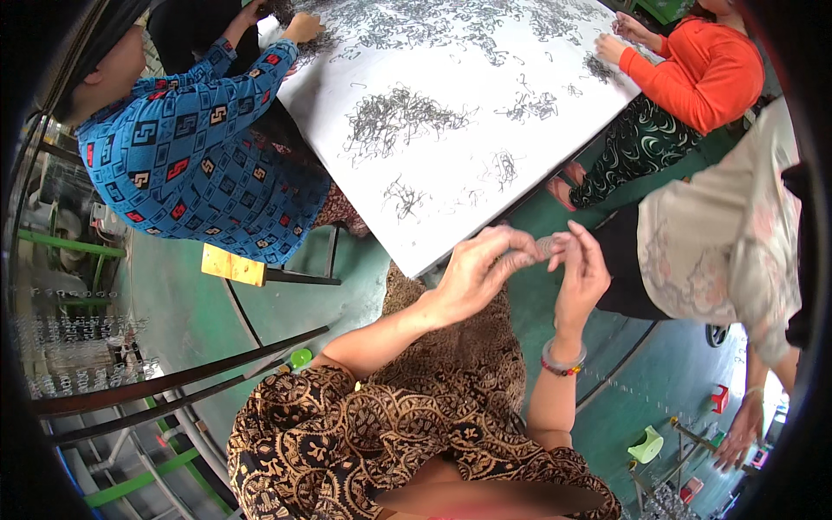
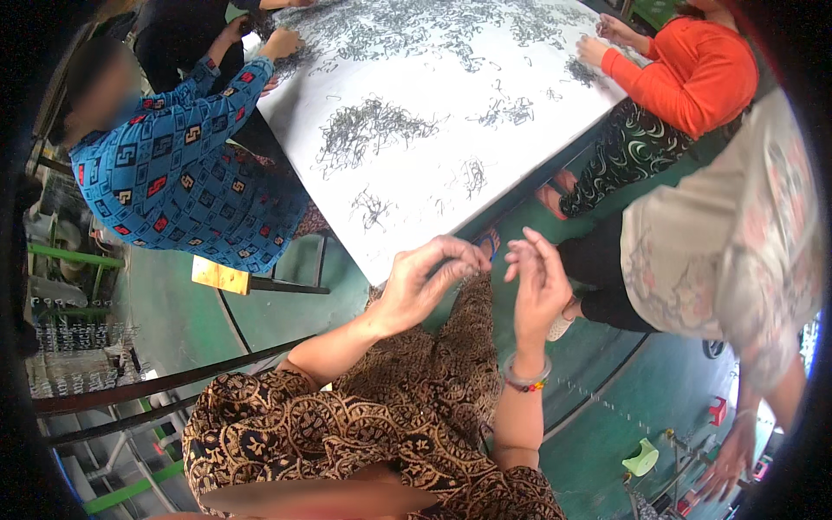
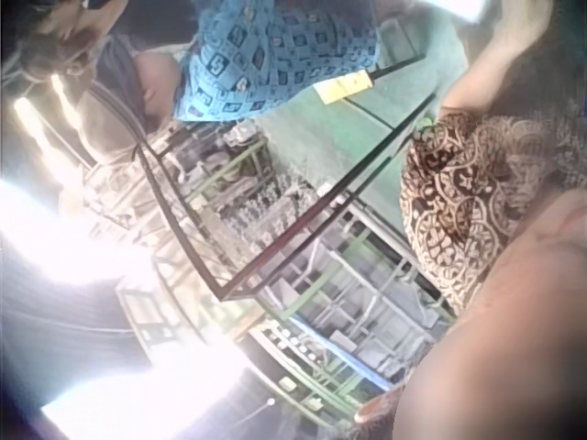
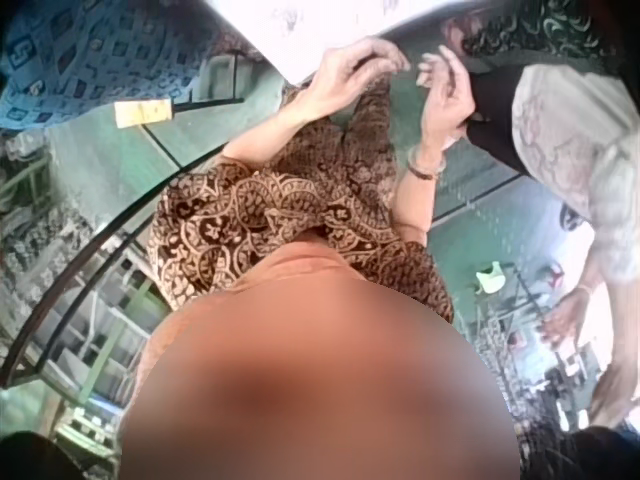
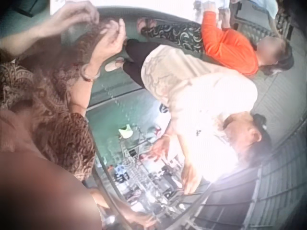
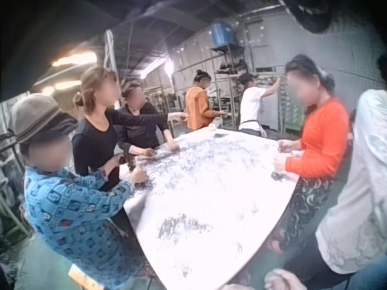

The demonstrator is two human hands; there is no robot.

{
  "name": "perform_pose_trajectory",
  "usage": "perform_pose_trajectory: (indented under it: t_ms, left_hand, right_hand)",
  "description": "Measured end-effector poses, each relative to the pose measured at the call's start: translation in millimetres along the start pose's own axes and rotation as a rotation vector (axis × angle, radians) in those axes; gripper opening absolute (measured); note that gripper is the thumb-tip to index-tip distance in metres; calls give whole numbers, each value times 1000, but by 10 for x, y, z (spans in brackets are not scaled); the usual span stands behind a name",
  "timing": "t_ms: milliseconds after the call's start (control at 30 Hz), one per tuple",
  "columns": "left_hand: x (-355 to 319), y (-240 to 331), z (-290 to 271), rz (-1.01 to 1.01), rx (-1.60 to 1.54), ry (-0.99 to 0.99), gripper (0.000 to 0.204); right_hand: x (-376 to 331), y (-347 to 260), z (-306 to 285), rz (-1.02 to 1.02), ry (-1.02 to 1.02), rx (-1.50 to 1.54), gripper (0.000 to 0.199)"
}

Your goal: The person stands at a table and repeatedly picks up small metal clips from a pile, links them together by hand, and places the assembled chains onto a hanging rack. Other workers are also present at the table performing similar tasks.

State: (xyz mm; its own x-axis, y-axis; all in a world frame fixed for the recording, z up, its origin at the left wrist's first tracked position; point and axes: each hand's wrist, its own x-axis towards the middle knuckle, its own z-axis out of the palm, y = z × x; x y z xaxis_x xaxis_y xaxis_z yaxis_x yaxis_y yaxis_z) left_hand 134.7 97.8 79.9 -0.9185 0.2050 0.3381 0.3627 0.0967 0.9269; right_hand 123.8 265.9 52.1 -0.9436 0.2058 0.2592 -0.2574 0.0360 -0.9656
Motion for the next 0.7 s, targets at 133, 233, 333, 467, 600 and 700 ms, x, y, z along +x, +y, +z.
perform_pose_trajectory:
  t_ms: [133, 233, 333, 467, 600, 700]
  left_hand:
    - [6, -3, -22, 88, -28, 38, 7]
    - [0, 5, -32, 52, -64, 17, 8]
    - [9, -38, -38, 46, -59, 4, 8]
    - [1, -153, -66, 58, -94, -40, 4]
    - [-14, -224, -70, 71, -69, -32, 7]
    - [-60, -144, -69, 90, -66, 15, 11]
  right_hand:
    - [975, 485, 138, 8, -184, -84, 21]
    - [1772, 1081, 483, -31, -205, -540, 23]
    - [2173, 1579, 790, -368, -161, -873, 34]
    - [2257, 1756, 799, -152, -247, -821, 43]
    - [2245, 1659, 749, -91, -253, -816, 45]
    - [2281, 1503, 740, 91, -235, -548, 40]
